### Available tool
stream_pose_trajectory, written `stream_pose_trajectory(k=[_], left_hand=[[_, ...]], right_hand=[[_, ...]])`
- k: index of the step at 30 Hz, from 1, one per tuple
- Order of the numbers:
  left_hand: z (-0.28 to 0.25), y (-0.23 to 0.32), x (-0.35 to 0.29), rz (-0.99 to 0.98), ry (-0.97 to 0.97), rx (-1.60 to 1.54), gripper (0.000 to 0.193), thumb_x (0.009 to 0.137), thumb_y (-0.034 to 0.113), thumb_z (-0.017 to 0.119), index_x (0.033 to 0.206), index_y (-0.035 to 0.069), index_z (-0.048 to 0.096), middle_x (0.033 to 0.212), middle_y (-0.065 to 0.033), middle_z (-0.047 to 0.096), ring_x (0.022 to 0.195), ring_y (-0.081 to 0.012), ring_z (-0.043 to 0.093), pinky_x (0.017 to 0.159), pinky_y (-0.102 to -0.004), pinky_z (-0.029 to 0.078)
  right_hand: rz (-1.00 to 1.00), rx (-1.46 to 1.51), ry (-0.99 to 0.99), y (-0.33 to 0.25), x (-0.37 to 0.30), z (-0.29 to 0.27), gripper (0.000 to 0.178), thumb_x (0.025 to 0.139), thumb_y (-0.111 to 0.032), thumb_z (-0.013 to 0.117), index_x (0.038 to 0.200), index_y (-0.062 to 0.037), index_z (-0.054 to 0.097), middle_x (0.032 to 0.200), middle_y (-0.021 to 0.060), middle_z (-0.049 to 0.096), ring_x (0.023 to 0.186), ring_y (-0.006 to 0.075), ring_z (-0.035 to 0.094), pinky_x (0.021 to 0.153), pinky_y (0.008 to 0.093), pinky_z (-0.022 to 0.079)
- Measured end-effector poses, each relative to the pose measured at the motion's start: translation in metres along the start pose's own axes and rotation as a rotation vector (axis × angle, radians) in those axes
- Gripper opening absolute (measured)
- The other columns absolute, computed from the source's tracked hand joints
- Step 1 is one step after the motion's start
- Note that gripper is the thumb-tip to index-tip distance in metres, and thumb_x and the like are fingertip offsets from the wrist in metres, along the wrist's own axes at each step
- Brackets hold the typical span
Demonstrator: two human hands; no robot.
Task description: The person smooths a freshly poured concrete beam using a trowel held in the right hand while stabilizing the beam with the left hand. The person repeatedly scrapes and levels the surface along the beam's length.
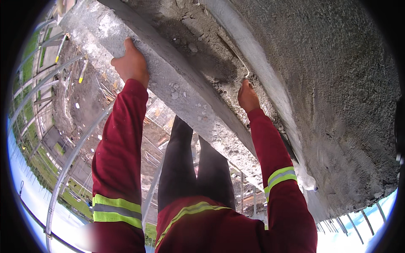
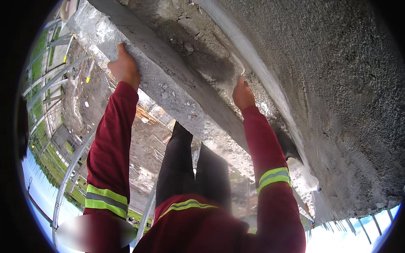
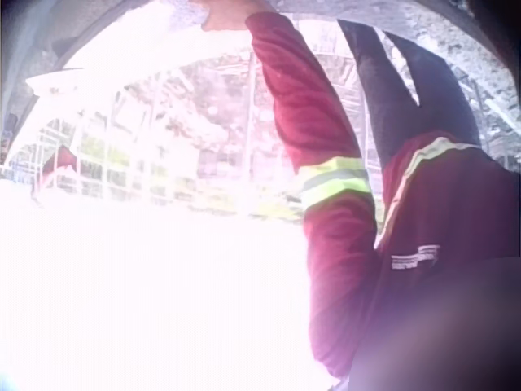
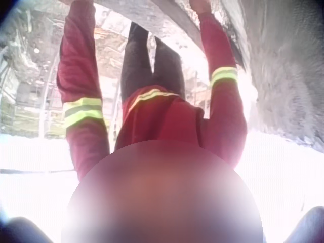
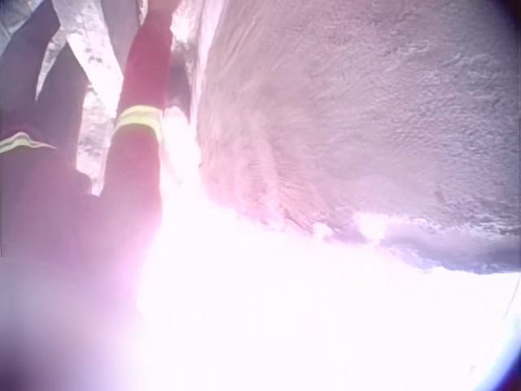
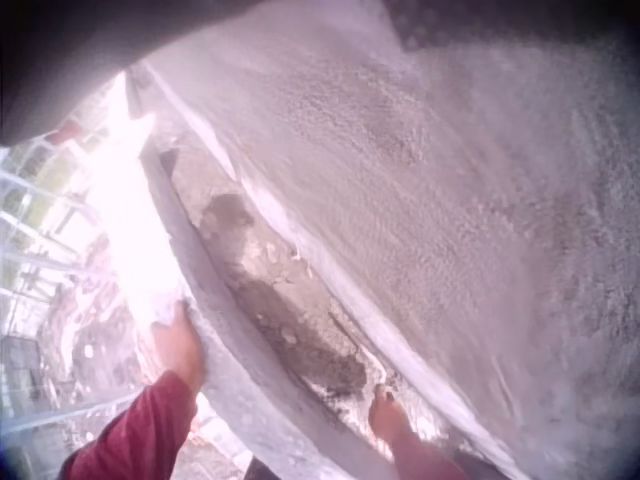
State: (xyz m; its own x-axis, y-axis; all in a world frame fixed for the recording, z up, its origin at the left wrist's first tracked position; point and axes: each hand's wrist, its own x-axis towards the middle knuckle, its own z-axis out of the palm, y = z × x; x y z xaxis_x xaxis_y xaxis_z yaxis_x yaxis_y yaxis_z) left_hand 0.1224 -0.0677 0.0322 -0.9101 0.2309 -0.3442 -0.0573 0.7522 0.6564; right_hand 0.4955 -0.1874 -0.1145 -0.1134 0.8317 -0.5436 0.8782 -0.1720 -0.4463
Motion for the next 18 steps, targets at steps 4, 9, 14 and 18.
stream_pose_trajectory(k=[4,9,14,18], left_hand=[[-0.001,0.001,0.000,0.000,0.014,0.062,0.099,0.089,0.059,0.068,0.147,-0.016,0.040,0.143,-0.0340,0.058,0.132,-0.0456,0.059,0.113,-0.0464,0.045],[0.000,0.001,0.001,-0.017,0.019,0.084,0.097,0.089,0.060,0.068,0.146,-0.015,0.042,0.143,-0.0341,0.058,0.133,-0.0456,0.059,0.113,-0.0470,0.045],[0.000,0.001,0.000,-0.031,0.014,0.094,0.095,0.090,0.060,0.068,0.145,-0.014,0.043,0.145,-0.0341,0.056,0.134,-0.0460,0.058,0.113,-0.0469,0.044],[0.000,0.001,0.002,0.010,0.027,0.052,0.096,0.090,0.060,0.067,0.145,-0.014,0.043,0.143,-0.0339,0.057,0.133,-0.0462,0.058,0.113,-0.0474,0.045]], right_hand=[[0.045,-0.030,-0.264,-0.004,-0.012,-0.003,0.022,0.105,-0.017,0.046,0.121,-0.0020,0.044,0.100,0.0362,0.070,0.097,0.0561,0.067,0.085,0.0656,0.051],[-0.130,0.011,-0.339,-0.005,-0.012,-0.008,0.018,0.106,-0.015,0.050,0.117,-0.0020,0.044,0.091,0.0356,0.069,0.088,0.0569,0.066,0.078,0.0647,0.048],[-0.134,-0.125,-0.235,-0.037,0.061,-0.008,0.023,0.105,-0.015,0.048,0.125,-0.0040,0.043,0.095,0.0332,0.070,0.092,0.0543,0.068,0.082,0.0635,0.049],[-0.153,-0.204,-0.437,-0.044,0.072,-0.026,0.040,0.107,-0.021,0.042,0.144,-0.0052,0.042,0.104,0.0331,0.072,0.099,0.0529,0.070,0.088,0.0624,0.052]])
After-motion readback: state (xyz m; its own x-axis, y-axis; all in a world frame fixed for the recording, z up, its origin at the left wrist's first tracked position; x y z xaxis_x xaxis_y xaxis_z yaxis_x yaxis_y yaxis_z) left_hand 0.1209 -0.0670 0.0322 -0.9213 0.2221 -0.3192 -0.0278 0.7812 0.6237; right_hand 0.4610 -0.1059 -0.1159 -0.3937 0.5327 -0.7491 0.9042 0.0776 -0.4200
